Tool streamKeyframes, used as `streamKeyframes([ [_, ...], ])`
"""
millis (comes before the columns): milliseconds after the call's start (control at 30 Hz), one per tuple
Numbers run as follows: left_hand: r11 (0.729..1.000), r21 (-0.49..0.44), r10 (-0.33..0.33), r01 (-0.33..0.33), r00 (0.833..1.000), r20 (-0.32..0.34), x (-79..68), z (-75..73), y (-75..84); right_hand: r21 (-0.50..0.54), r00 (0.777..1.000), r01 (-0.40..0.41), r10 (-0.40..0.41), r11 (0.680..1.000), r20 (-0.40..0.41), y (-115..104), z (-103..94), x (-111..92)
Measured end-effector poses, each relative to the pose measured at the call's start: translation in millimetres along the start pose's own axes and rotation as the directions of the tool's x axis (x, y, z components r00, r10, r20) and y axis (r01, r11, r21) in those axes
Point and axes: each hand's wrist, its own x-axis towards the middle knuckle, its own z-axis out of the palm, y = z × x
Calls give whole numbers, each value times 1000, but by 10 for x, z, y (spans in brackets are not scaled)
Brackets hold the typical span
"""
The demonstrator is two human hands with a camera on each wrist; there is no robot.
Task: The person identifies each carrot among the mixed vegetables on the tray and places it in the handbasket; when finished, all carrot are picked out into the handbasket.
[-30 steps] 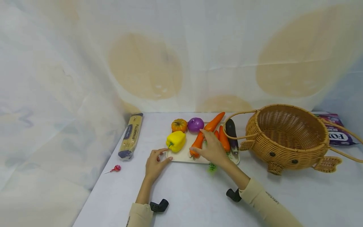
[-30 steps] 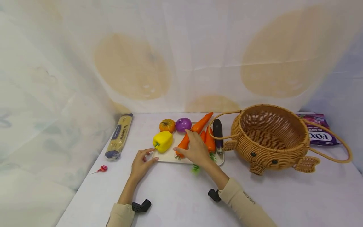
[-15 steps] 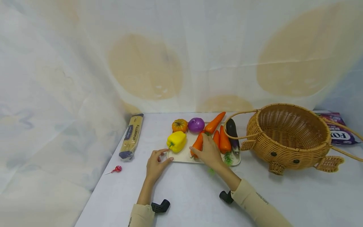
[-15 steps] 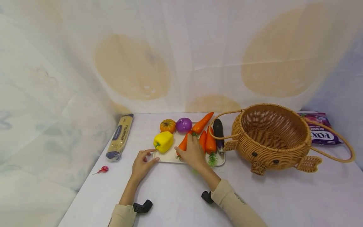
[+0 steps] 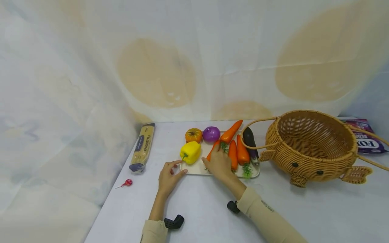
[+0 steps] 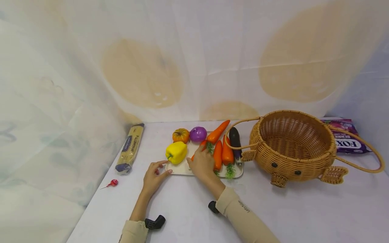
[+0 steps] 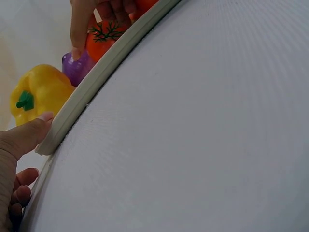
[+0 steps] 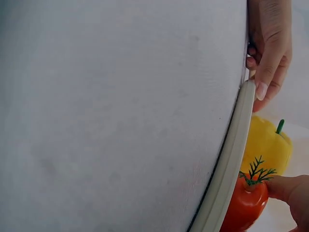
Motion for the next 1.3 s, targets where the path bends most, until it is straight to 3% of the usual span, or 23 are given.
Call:
streamKeyframes([
  [433,1000,-9,15,-15,1000,1,-59,93,41,68,996,-55,49,996,77,74,-160,-128],
  [800,1000,17,15,-15,1000,16,-14,101,63,307,986,-125,82,943,148,228,-519,-278],
  [1067,1000,13,16,-17,1000,26,8,83,77,443,993,17,-66,896,95,563,-800,-324],
  [1300,1000,24,-1,0,1000,18,-30,-25,43,538,968,142,-230,831,99,744,-1231,-303],
])
